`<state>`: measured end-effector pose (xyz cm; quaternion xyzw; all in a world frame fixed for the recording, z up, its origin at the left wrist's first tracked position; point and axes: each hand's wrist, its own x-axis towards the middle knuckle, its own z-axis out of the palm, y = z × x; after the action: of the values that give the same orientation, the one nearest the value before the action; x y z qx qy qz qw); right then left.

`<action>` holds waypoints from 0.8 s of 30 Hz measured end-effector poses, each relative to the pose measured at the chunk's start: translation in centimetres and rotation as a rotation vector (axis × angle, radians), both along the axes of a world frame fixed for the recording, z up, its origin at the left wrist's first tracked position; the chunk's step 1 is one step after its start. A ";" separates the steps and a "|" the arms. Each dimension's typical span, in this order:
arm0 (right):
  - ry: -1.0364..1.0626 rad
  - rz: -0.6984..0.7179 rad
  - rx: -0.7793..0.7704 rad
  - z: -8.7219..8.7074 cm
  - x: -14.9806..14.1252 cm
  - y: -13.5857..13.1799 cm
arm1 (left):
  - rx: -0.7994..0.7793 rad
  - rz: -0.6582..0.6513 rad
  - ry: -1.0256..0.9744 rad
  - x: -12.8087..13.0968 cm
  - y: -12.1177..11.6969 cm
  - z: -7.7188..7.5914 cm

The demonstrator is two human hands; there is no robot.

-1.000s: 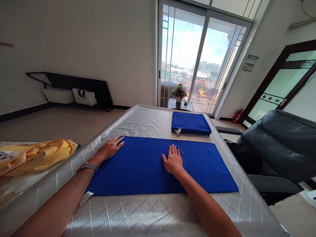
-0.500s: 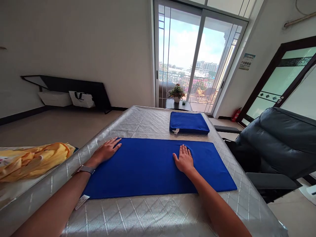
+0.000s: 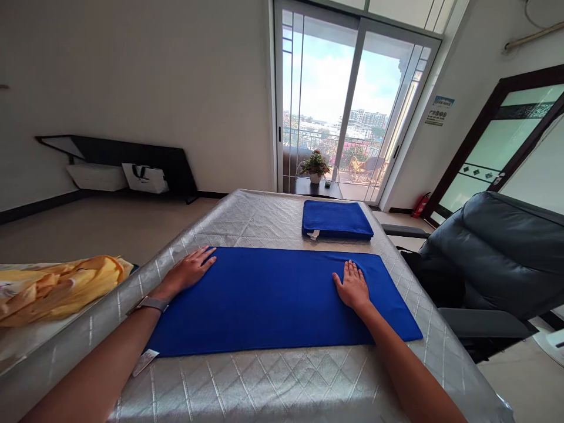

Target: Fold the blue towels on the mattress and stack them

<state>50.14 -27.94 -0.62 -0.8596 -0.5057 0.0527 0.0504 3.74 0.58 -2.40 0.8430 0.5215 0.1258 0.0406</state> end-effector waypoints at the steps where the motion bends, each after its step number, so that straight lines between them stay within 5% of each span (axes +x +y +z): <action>1: -0.010 -0.007 -0.002 -0.1 0.4 -0.2 | 0.003 -0.003 -0.001 0.0 0.0 0.0; 24: -0.049 -0.145 0.013 -2.3 10.5 -4.3 | 0.027 -0.014 0.004 -0.1 0.2 -0.1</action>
<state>60.59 -32.26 -2.91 -0.8948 -0.4433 0.0246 0.0471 3.65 0.74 -2.51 0.8473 0.5139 0.1308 0.0293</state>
